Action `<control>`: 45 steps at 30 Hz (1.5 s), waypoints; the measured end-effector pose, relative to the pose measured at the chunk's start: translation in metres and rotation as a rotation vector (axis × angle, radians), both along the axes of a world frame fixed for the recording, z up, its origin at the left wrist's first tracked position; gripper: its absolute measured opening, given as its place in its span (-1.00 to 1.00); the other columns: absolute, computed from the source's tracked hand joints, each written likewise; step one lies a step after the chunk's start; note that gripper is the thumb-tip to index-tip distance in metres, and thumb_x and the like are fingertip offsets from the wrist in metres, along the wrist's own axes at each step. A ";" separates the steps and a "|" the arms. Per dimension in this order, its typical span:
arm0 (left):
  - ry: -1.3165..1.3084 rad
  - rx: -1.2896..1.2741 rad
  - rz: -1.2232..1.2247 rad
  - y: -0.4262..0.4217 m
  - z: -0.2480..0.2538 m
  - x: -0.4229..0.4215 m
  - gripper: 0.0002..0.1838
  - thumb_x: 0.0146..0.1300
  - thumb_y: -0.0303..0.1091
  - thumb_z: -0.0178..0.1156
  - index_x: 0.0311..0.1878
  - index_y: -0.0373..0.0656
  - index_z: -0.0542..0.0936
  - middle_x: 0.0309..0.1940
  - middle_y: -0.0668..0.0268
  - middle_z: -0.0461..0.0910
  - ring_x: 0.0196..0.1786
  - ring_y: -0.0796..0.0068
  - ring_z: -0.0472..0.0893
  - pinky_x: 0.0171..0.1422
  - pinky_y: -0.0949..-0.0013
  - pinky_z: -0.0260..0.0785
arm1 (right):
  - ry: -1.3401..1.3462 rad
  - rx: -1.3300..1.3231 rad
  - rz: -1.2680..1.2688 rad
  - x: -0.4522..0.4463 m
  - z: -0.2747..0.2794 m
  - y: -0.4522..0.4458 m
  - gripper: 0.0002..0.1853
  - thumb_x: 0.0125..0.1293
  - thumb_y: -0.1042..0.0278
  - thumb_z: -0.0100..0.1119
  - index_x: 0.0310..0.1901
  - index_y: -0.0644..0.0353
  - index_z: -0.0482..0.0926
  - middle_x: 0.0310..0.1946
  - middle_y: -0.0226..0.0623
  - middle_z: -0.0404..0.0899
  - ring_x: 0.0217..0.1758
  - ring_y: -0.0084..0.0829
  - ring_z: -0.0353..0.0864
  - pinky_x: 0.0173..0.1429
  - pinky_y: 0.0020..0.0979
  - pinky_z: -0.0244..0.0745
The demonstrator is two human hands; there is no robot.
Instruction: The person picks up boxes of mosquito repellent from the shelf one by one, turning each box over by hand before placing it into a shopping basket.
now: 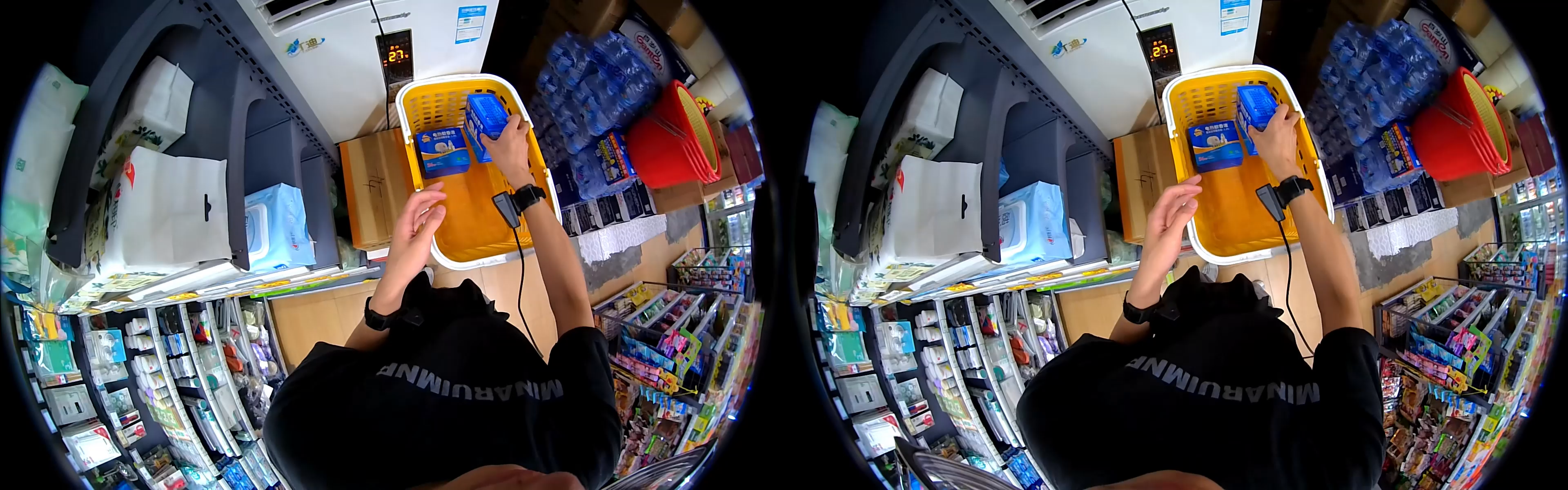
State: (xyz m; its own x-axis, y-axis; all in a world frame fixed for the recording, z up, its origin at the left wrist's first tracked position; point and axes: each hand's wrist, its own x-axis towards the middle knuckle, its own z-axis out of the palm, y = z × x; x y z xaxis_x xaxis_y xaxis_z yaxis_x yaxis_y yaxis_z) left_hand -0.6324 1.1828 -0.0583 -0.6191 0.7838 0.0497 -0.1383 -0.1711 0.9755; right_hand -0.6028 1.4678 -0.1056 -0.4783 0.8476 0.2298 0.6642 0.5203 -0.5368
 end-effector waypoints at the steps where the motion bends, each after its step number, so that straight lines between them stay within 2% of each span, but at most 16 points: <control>1: -0.001 0.002 -0.002 0.000 0.001 -0.002 -0.79 0.53 -0.36 0.10 0.15 -0.12 0.56 0.43 0.13 0.43 0.43 0.31 0.44 0.51 0.28 0.20 | -0.002 -0.001 0.002 -0.005 -0.004 0.002 -0.23 0.15 0.17 0.55 0.23 0.33 0.27 0.17 0.25 0.35 0.08 0.16 0.65 0.11 -0.11 0.69; 3: -0.002 0.005 -0.005 0.000 0.001 -0.005 -0.79 0.53 -0.37 0.10 0.15 -0.12 0.55 0.43 0.13 0.43 0.42 0.32 0.44 0.51 0.30 0.21 | -0.008 -0.064 -0.039 -0.011 -0.020 0.007 -0.22 0.13 0.26 0.55 0.25 0.32 0.24 0.15 0.34 0.33 0.06 0.26 0.62 0.09 -0.04 0.65; 6: -0.001 0.014 0.000 0.000 0.000 -0.011 -0.79 0.54 -0.38 0.09 0.15 -0.12 0.55 0.43 0.14 0.43 0.43 0.32 0.44 0.51 0.31 0.21 | -0.009 -0.046 -0.026 -0.014 -0.042 0.014 -0.21 0.13 0.25 0.54 0.25 0.29 0.22 0.14 0.34 0.33 0.03 0.32 0.60 0.13 0.01 0.61; 8: -0.020 0.023 -0.012 -0.002 0.001 -0.015 -0.77 0.52 -0.34 0.15 0.16 -0.14 0.52 0.42 0.13 0.41 0.33 0.35 0.49 0.44 0.30 0.31 | -0.008 -0.049 -0.016 -0.015 -0.054 0.016 -0.22 0.13 0.25 0.53 0.25 0.29 0.21 0.13 0.35 0.32 0.03 0.34 0.59 0.12 0.02 0.60; 18: -0.027 0.007 -0.021 0.001 -0.007 -0.028 -0.76 0.53 -0.29 0.16 0.16 -0.13 0.52 0.43 0.12 0.40 0.35 0.34 0.49 0.40 0.31 0.35 | 0.061 -0.035 0.017 -0.010 -0.087 0.012 -0.21 0.10 0.36 0.54 0.20 0.28 0.14 0.14 0.42 0.29 0.03 0.42 0.55 0.12 0.06 0.58; 21: -0.057 0.009 -0.037 0.002 -0.005 -0.029 -0.75 0.54 -0.27 0.16 0.16 -0.14 0.52 0.42 0.12 0.41 0.36 0.33 0.50 0.38 0.31 0.37 | 0.007 -0.103 -0.004 -0.012 -0.095 0.015 -0.14 0.08 0.26 0.57 0.24 0.30 0.11 0.16 0.39 0.30 0.07 0.42 0.54 0.17 0.04 0.58; 25: -0.022 -0.054 -0.116 0.002 -0.007 -0.031 -0.75 0.54 -0.27 0.16 0.16 -0.15 0.51 0.41 0.12 0.43 0.39 0.29 0.48 0.37 0.30 0.39 | -0.009 -0.123 0.000 -0.012 -0.097 0.013 -0.18 0.06 0.33 0.58 0.16 0.27 0.11 0.12 0.42 0.31 0.03 0.43 0.55 0.13 0.07 0.60; 28: 0.000 -0.069 -0.148 0.004 -0.009 -0.031 -0.75 0.54 -0.27 0.15 0.16 -0.15 0.51 0.40 0.12 0.44 0.41 0.27 0.46 0.39 0.27 0.39 | -0.108 -0.173 -0.017 -0.012 -0.095 0.009 -0.17 0.04 0.32 0.61 0.15 0.25 0.12 0.14 0.36 0.33 0.13 0.40 0.52 0.17 0.06 0.58; 30: 0.005 -0.073 -0.161 0.002 -0.008 -0.031 -0.75 0.54 -0.27 0.15 0.16 -0.15 0.50 0.39 0.11 0.44 0.42 0.26 0.45 0.39 0.24 0.39 | -0.292 -0.092 -0.010 -0.011 -0.096 0.008 -0.12 0.01 0.31 0.63 0.21 0.26 0.13 0.18 0.27 0.35 0.27 0.36 0.42 0.22 0.07 0.55; 33: 0.002 -0.083 -0.170 0.001 -0.004 -0.032 -0.75 0.54 -0.27 0.14 0.16 -0.16 0.51 0.39 0.11 0.44 0.43 0.26 0.44 0.41 0.21 0.38 | -0.364 -0.094 -0.015 -0.011 -0.091 0.005 -0.07 0.00 0.32 0.63 0.27 0.30 0.13 0.21 0.21 0.36 0.34 0.34 0.33 0.31 0.06 0.48; 37: 0.014 -0.089 -0.167 -0.001 -0.004 -0.035 -0.75 0.55 -0.27 0.13 0.17 -0.16 0.50 0.39 0.10 0.43 0.42 0.27 0.45 0.42 0.20 0.37 | -0.343 0.039 0.034 -0.009 -0.114 0.015 -0.04 -0.01 0.35 0.63 0.31 0.33 0.13 0.21 0.21 0.37 0.32 0.32 0.36 0.36 0.05 0.43; 45: 0.006 -0.083 -0.201 -0.005 -0.010 -0.035 -0.75 0.55 -0.28 0.12 0.17 -0.15 0.49 0.40 0.11 0.42 0.41 0.27 0.45 0.44 0.21 0.36 | -0.361 0.060 0.055 -0.007 -0.099 0.011 -0.09 -0.05 0.33 0.65 0.25 0.29 0.20 0.19 0.18 0.40 0.28 0.19 0.41 0.35 0.04 0.40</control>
State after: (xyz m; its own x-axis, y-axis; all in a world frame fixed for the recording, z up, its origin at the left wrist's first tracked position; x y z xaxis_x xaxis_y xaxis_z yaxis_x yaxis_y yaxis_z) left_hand -0.6669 1.1779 -0.0682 -0.4494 0.8932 -0.0171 -0.1555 -0.0593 0.9861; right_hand -0.6103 1.4785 -0.2042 -0.5820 0.8086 0.0862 0.7754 0.5838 -0.2407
